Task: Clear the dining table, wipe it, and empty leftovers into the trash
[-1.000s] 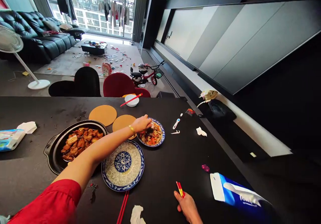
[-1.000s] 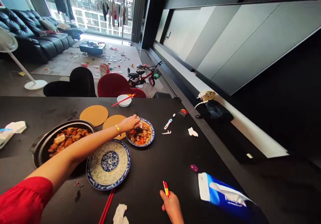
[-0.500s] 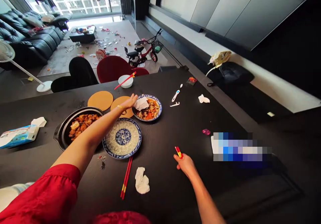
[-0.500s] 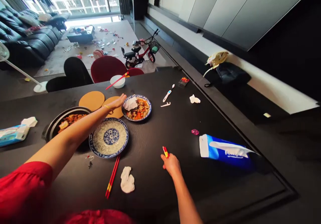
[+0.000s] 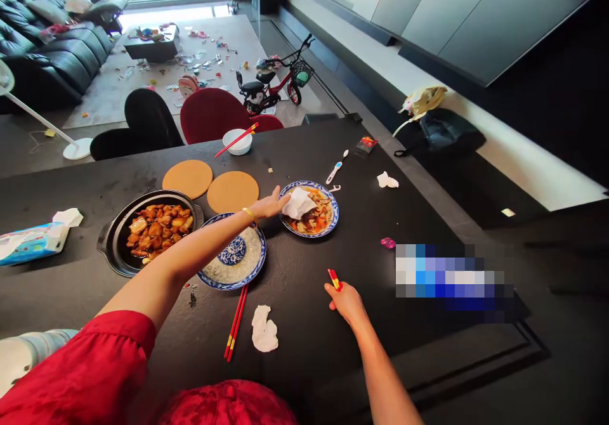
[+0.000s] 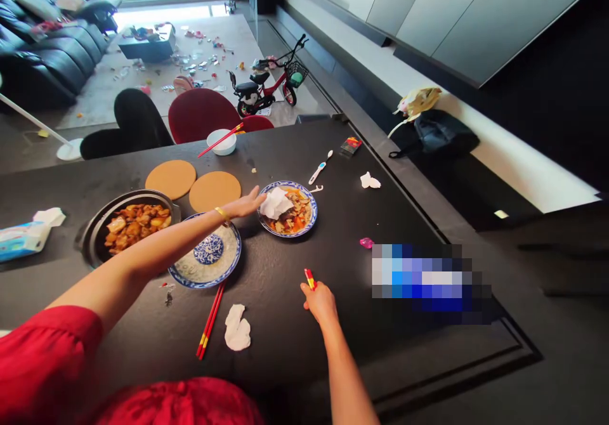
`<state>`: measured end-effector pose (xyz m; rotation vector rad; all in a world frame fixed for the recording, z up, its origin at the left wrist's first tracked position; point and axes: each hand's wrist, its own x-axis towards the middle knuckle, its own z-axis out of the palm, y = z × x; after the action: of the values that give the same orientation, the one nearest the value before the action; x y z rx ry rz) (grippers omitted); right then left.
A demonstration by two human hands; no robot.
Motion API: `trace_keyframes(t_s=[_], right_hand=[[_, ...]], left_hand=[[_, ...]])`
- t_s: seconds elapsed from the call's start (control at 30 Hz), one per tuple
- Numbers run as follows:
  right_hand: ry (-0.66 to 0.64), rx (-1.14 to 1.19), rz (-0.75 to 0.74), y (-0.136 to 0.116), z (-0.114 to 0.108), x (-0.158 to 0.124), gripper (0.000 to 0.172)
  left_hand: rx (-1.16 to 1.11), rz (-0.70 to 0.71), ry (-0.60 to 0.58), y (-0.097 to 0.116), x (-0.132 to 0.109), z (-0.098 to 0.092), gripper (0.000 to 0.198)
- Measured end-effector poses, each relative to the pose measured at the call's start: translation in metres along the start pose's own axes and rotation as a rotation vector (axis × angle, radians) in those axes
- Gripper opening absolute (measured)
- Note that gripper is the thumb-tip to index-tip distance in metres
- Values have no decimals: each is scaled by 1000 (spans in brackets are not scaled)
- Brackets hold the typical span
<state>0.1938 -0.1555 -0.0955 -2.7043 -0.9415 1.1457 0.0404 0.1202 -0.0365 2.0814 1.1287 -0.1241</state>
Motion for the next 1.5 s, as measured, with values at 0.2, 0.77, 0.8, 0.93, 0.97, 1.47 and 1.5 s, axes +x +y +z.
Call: trace_keyframes(t_s=[0.2,0.77,0.8,0.93,0.97,1.47,1.5], right_hand=[[-25,25,5,-3,4,4,28],[-389,279,-475,-30,36,-67,22],[-413,341,-503,-36,40,-71,22],[-287,552,-493,-51,37,-71,24],[-259,579,-476,-52,32,-69,24],[-150,433,-557,-56,-20,-60,26],[-114,357,-536,-49,-24,-56,25]], left_hand=[[212,360,172,24,-84,-5,39],[48,208,-90,-40,-217,129,14],[-16,221,-57,-34,-217,125,13],[-250,224,86,-14,-216,117,10],[-327,189,104,-13,-214,117,10],[-1010,90,-116,18,-166,99,37],[-923,111,-21,14,-152,86,33]])
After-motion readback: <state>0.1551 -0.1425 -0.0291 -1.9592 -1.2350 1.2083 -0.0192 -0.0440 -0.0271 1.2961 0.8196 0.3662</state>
